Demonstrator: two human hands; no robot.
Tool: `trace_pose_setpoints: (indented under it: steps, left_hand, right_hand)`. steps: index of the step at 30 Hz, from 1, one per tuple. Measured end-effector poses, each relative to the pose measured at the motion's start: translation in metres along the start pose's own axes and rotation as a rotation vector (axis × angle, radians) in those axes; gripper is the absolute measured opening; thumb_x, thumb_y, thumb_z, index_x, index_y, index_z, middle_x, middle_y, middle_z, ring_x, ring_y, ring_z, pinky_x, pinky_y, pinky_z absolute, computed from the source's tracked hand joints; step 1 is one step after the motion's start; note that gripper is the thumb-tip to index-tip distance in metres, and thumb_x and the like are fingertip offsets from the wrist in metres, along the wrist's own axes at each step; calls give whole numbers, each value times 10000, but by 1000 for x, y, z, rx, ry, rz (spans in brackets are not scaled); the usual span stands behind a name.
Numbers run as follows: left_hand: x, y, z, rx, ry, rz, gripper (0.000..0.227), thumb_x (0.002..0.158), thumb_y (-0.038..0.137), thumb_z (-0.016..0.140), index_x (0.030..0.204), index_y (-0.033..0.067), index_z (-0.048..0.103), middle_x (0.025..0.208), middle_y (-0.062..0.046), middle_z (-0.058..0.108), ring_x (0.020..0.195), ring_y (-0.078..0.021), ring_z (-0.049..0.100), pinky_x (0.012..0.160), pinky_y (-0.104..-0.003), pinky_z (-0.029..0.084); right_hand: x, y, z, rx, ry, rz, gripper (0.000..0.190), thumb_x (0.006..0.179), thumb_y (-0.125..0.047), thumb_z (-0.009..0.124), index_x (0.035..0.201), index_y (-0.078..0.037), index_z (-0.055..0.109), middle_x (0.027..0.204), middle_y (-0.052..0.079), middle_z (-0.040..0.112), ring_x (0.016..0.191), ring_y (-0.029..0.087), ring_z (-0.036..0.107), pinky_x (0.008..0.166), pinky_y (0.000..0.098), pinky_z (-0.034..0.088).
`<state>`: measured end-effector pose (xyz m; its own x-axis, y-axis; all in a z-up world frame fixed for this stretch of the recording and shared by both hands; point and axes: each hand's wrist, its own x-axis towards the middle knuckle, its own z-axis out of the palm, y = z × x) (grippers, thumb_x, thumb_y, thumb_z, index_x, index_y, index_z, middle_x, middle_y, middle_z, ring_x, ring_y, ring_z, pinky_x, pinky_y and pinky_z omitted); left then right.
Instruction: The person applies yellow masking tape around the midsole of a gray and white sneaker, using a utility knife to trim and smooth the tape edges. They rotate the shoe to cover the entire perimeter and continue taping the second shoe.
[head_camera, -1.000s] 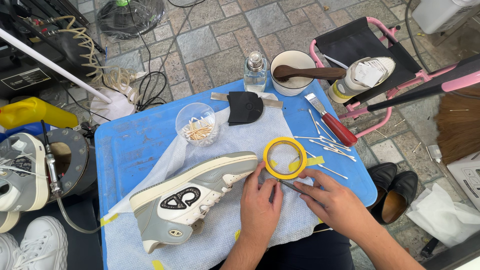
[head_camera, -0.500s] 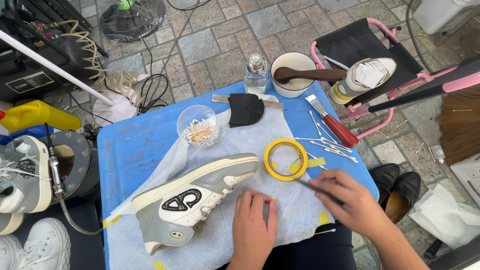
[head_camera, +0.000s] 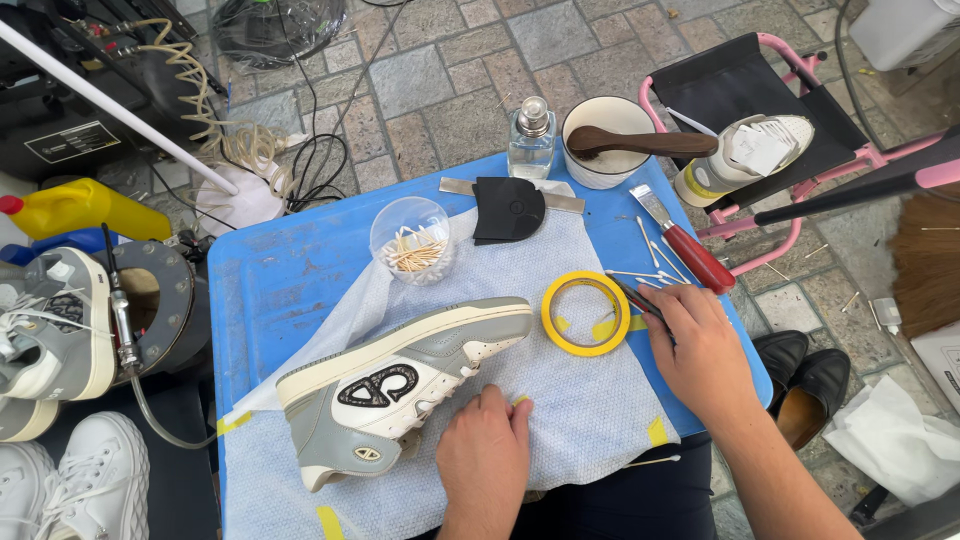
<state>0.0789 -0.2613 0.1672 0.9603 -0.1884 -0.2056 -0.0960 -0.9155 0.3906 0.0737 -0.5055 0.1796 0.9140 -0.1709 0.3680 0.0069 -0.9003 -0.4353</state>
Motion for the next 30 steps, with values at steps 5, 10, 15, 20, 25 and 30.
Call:
trace_pose_setpoints:
  steps: [5, 10, 15, 20, 25, 30]
  left_hand:
    - [-4, -6, -10, -63, 37, 34, 318, 907, 399, 716, 938, 97, 621, 798, -115, 704, 683, -332, 703, 592, -458, 551]
    - [-27, -5, -27, -485, 134, 281, 142, 903, 180, 734, 945, 52, 688, 815, -71, 739, 688, -238, 761, 615, -371, 577]
    - [-17, 6, -42, -654, 367, 468, 221, 897, 64, 750, 1108, 15, 709, 1028, -126, 738, 883, -274, 754, 758, -358, 598]
    - [-1, 25, -40, -704, 478, 553, 308, 912, 45, 758, 1209, -3, 694, 1098, -139, 716, 971, -302, 730, 831, -376, 588]
    - [-2, 27, -41, -634, 542, 530, 237, 889, 42, 793, 1116, 23, 732, 1035, -95, 737, 884, -242, 736, 761, -330, 590]
    - [-2, 25, -43, -802, 380, 416, 152, 873, 31, 775, 1013, 20, 715, 965, -71, 735, 798, -187, 754, 664, -280, 608]
  right_hand:
    - [2, -9, -7, 17, -100, -246, 448, 708, -67, 723, 1154, -110, 737, 1260, 146, 602, 1135, 354, 551, 935, 482, 479]
    - [5, -13, -3, 87, -217, -342, 308, 700, -77, 746, 1005, -117, 718, 1201, 56, 666, 1204, 321, 554, 1025, 468, 446]
    - [-2, -21, -6, 264, -209, -308, 355, 681, -83, 759, 1035, -79, 731, 1035, 43, 682, 1095, 296, 559, 982, 430, 436]
    - [-11, -34, -6, 356, -111, -360, 360, 691, -118, 769, 1042, -61, 709, 1019, 56, 666, 1052, 287, 549, 981, 428, 442]
    - [-13, -41, -4, 442, -101, -375, 348, 723, -129, 769, 1045, -25, 688, 992, 81, 659, 1015, 292, 580, 956, 431, 469]
    - [-13, -43, -6, 464, -135, -363, 355, 708, -123, 778, 1038, -18, 698, 929, 87, 666, 894, 284, 630, 847, 421, 496]
